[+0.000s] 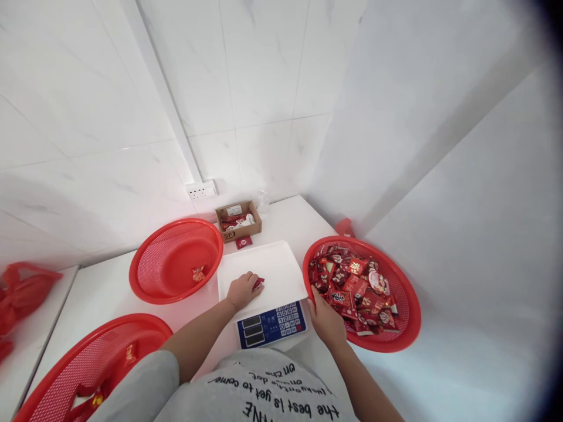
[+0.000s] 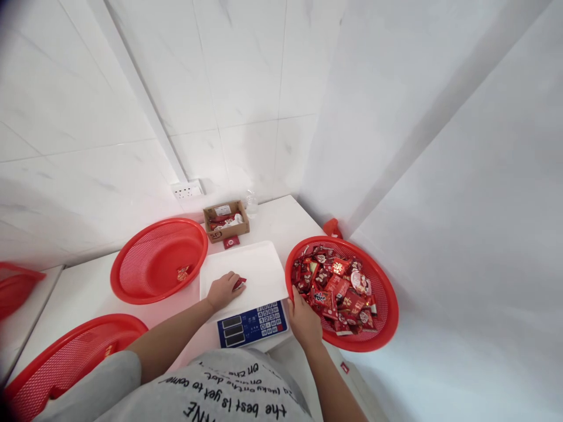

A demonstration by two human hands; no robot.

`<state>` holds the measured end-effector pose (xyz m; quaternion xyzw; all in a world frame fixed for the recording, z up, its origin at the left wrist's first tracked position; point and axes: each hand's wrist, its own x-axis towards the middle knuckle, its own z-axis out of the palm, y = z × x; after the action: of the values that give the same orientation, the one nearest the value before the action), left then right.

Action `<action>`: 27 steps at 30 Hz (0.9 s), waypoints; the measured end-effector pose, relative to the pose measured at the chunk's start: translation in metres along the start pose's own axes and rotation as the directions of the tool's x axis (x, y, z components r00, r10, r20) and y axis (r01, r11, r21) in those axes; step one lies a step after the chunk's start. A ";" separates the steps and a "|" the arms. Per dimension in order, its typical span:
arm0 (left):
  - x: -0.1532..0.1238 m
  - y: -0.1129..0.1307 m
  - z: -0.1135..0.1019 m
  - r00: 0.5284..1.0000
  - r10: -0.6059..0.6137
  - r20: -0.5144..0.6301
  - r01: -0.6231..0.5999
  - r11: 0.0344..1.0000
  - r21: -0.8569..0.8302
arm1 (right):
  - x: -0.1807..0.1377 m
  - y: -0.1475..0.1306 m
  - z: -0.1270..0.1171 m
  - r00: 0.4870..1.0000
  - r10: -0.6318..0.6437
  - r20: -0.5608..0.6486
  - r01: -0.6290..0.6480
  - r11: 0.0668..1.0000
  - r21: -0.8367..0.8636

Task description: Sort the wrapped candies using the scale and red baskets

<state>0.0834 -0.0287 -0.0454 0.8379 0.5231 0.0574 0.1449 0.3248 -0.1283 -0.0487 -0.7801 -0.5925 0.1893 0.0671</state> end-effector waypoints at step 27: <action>-0.110 -0.130 -0.050 0.924 -0.377 -0.064 0.380 0.887 0.262 | 0.000 -0.001 -0.002 1.000 0.014 0.014 -0.015 0.997 0.075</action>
<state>-0.0898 -0.0646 -0.0309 0.7314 0.6799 -0.0388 0.0347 0.3253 -0.1278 -0.0463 -0.7801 -0.5797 0.2170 0.0911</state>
